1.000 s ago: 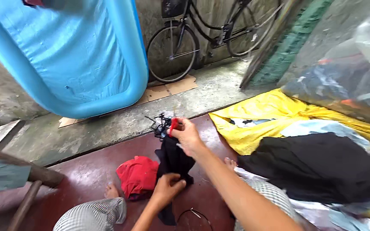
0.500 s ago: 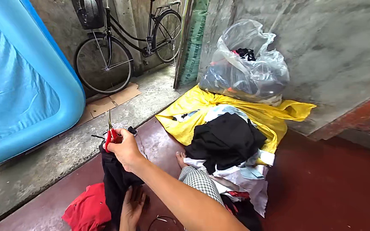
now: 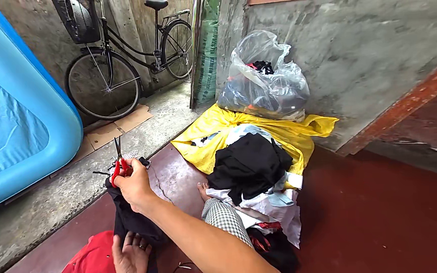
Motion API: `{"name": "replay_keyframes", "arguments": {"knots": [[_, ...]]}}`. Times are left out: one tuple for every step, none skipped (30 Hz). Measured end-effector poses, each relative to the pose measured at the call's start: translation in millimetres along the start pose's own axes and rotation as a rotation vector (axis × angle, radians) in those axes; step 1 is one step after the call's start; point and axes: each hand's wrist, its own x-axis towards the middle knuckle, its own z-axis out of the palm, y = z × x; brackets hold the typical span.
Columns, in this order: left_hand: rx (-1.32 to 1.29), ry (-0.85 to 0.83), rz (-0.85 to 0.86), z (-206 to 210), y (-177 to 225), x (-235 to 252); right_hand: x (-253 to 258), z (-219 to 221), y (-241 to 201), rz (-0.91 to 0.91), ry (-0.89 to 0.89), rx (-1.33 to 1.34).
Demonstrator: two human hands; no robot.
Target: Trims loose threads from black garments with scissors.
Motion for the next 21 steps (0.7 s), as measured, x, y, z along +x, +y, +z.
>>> {"name": "replay_keyframes", "arguments": {"knots": [[0.068,0.045,0.052,3,0,2,0,0,1,0.004,0.003,-0.003],[0.143,0.087,0.118,5,0,4,0,1,1,0.008,0.004,-0.012],[0.203,0.137,0.192,11,3,5,0,0,0,0.001,0.007,-0.028],[0.254,0.182,0.277,15,8,5,-1,0,-1,-0.017,0.015,-0.062],[0.319,0.217,0.373,18,16,5,-1,-2,-4,-0.047,0.023,-0.124],[0.403,0.228,0.472,22,29,4,-1,-4,-7,-0.086,0.021,-0.209],[0.485,0.22,0.563,24,43,3,-1,-8,-11,-0.13,0.006,-0.306],[0.568,0.195,0.647,25,57,3,0,-12,-14,-0.167,-0.032,-0.399],[0.644,0.156,0.726,25,71,5,0,-17,-17,-0.187,-0.098,-0.458],[0.715,0.108,0.792,28,85,7,2,-21,-17,-0.192,-0.199,-0.468],[0.771,0.048,0.838,31,99,7,8,-24,-12,-0.185,-0.331,-0.422],[0.822,-0.021,0.866,35,113,7,22,-23,0,-0.171,-0.482,-0.346],[0.868,-0.09,0.884,40,125,7,30,-20,7,-0.146,-0.607,-0.284],[0.898,-0.151,0.88,44,136,6,33,-17,6,-0.119,-0.702,-0.256],[0.911,-0.191,0.858,47,145,6,33,-14,5,-0.109,-0.76,-0.254],[0.913,-0.218,0.831,50,152,3,32,-12,5,-0.114,-0.796,-0.272],[0.917,-0.238,0.807,52,158,-1,31,-10,6,-0.124,-0.812,-0.299],[0.923,-0.243,0.786,55,162,-7,30,-10,8,-0.136,-0.814,-0.323],[0.932,-0.242,0.768,58,165,-14,30,-9,10,-0.147,-0.801,-0.34],[0.936,-0.244,0.758,59,167,-20,30,-8,12,-0.143,-0.782,-0.342],[0.935,-0.248,0.757,59,167,-25,29,-7,13,-0.129,-0.767,-0.332]]}}
